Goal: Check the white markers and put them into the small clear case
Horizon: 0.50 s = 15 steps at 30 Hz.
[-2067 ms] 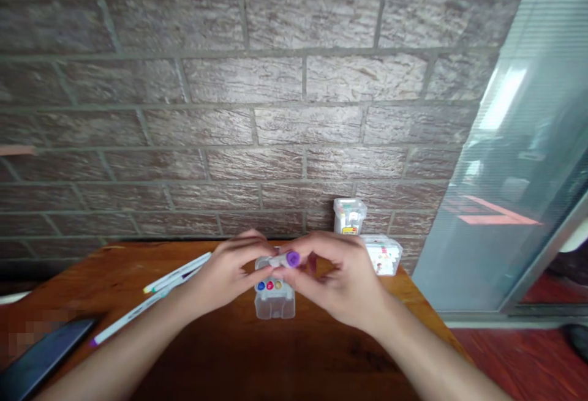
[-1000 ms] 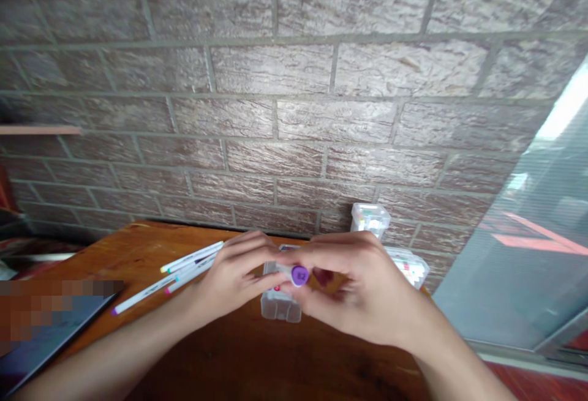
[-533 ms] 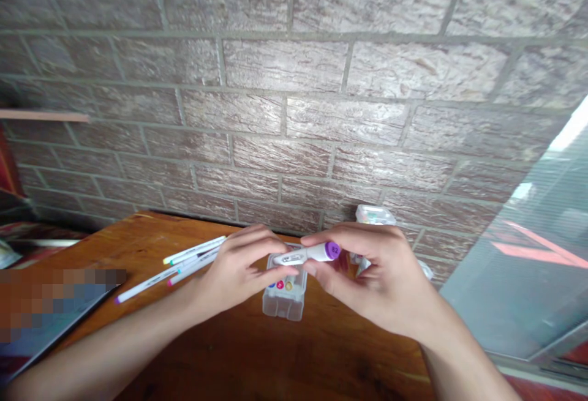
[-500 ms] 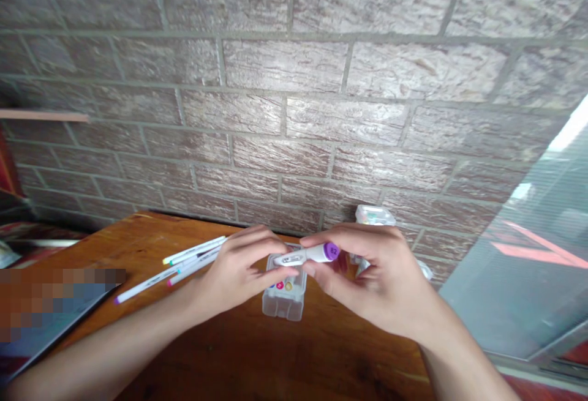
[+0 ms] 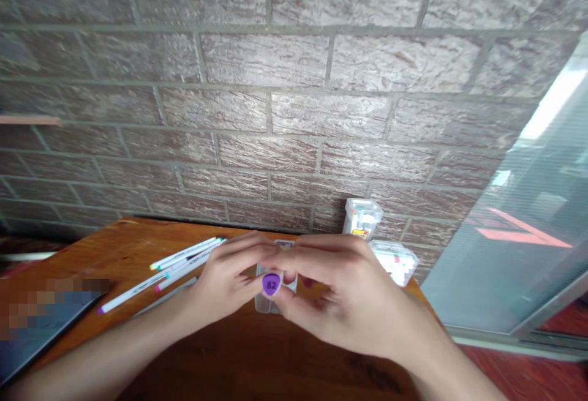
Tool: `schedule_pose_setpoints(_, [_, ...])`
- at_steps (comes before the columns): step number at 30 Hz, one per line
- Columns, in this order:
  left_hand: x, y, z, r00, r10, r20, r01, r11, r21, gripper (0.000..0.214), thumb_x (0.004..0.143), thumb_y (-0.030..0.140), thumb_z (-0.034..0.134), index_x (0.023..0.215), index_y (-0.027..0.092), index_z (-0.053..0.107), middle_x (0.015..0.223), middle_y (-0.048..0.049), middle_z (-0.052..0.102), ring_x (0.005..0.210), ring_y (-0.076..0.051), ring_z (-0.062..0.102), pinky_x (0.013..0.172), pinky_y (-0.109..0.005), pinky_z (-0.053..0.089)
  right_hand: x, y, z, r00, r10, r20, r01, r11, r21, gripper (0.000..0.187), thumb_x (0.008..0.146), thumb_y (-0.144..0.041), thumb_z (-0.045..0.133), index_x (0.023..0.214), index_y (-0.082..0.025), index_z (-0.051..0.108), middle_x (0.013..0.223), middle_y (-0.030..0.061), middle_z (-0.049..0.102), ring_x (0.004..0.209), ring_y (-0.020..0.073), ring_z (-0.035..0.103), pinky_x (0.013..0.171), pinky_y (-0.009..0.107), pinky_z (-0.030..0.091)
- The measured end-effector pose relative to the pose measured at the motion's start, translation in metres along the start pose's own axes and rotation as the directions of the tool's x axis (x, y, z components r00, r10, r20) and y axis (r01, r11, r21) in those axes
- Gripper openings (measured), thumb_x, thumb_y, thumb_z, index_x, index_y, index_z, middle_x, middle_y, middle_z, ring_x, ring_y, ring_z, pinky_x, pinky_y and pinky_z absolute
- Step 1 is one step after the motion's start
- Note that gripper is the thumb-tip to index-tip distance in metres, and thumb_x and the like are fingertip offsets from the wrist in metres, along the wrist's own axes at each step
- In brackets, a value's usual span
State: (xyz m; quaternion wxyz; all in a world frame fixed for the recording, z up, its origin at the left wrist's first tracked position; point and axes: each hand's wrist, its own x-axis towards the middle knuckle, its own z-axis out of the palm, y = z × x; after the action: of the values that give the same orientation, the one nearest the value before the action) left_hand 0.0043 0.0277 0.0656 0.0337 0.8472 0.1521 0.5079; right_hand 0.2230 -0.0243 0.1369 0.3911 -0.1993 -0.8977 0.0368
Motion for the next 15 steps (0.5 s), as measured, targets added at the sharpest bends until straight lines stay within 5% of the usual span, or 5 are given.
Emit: schedule_pose_setpoints(15, [0.0025,0.0029,-0.0016,1.000,-0.005,0.014,0.005,1.000,-0.001,0.009,0.098,0.024,0.074,0.096,0.015,0.073,0.092,-0.0081,0.080,0.083,-0.020,0.074,0.077,-0.030,0.057,-0.0004,-0.0022,0.0005,1.000,-0.028,0.012,0.027,0.999,0.038,0.036,0.092,-0.005,0.073,0.123,-0.022,0.077,0.098,0.0023,0.084,0.070,0.0110,0.072,0.068,0.020,0.054])
